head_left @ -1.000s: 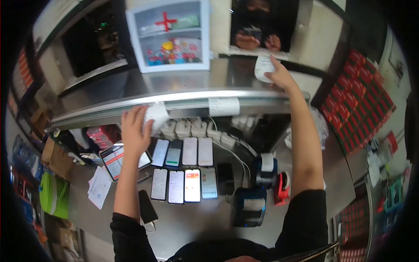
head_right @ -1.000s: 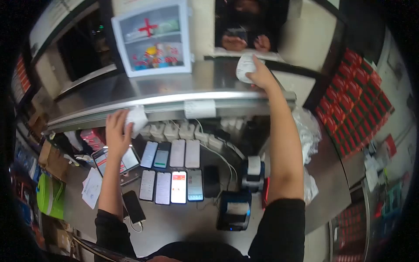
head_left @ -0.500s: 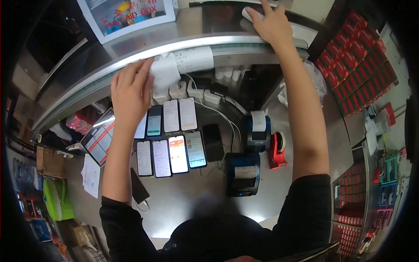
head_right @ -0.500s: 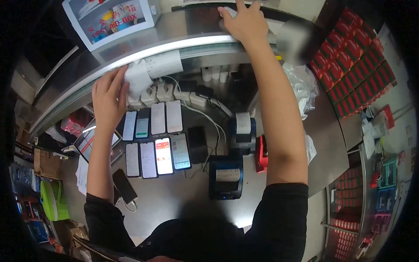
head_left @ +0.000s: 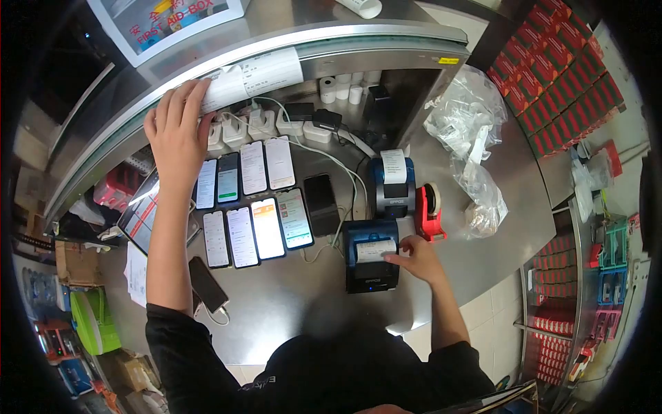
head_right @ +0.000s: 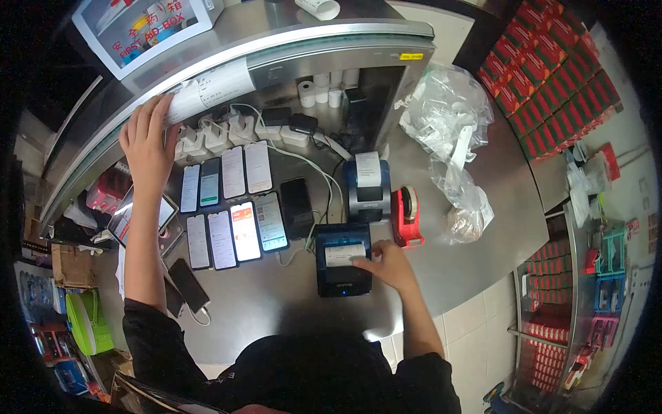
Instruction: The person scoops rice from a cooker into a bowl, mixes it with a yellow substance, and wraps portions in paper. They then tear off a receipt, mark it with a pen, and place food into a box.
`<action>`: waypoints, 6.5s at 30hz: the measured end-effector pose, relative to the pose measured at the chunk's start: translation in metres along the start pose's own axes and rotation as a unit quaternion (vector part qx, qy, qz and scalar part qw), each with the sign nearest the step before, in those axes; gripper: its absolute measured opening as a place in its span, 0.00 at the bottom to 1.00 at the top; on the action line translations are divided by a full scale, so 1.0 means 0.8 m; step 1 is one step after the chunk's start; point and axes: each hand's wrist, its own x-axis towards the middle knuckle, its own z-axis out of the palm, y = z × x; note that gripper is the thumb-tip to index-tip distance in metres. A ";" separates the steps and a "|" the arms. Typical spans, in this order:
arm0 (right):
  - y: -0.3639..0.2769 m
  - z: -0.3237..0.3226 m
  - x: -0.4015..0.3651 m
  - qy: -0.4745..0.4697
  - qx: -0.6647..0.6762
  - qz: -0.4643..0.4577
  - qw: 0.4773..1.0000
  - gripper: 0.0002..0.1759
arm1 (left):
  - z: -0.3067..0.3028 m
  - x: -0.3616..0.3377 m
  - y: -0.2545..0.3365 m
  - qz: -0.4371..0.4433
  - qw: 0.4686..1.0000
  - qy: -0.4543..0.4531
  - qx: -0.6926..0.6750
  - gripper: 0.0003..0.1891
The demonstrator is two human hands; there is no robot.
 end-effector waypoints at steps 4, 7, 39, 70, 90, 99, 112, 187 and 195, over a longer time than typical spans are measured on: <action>-0.011 0.015 -0.023 0.117 0.043 -0.119 0.985 0.31 | -0.004 0.000 0.008 -0.026 0.998 -0.052 0.008 0.30; -0.009 0.032 -0.027 0.103 -0.003 -0.146 0.984 0.28 | -0.012 0.004 0.018 -0.054 0.997 -0.025 -0.052 0.31; -0.239 -0.017 -0.106 -0.218 0.441 -0.208 0.845 0.11 | -0.173 -0.005 0.041 -0.323 0.702 -0.133 -0.621 0.10; -0.312 0.148 0.124 -0.172 0.301 -0.309 0.886 0.15 | -0.033 -0.024 -0.109 -0.070 0.988 0.005 -0.135 0.09; -0.005 -0.041 0.174 0.271 0.147 -0.064 0.949 0.14 | -0.088 -0.058 -0.049 -0.089 0.991 -0.018 -0.101 0.21; -0.129 -0.009 -0.088 -0.046 0.460 -0.182 0.868 0.13 | -0.132 -0.166 0.208 -0.292 0.435 -0.376 -0.764 0.17; -0.035 -0.013 -0.380 0.106 0.501 -0.053 0.857 0.10 | -0.296 -0.085 0.419 -0.193 0.059 -0.366 -0.908 0.31; 1.795 -0.654 -1.787 0.844 0.517 0.116 0.084 0.08 | -1.395 -0.440 2.607 0.570 0.420 -0.247 -0.661 0.27; 1.757 -0.633 -1.748 0.849 0.491 0.170 0.092 0.07 | -1.388 -0.450 2.618 0.638 0.460 -0.205 -0.583 0.23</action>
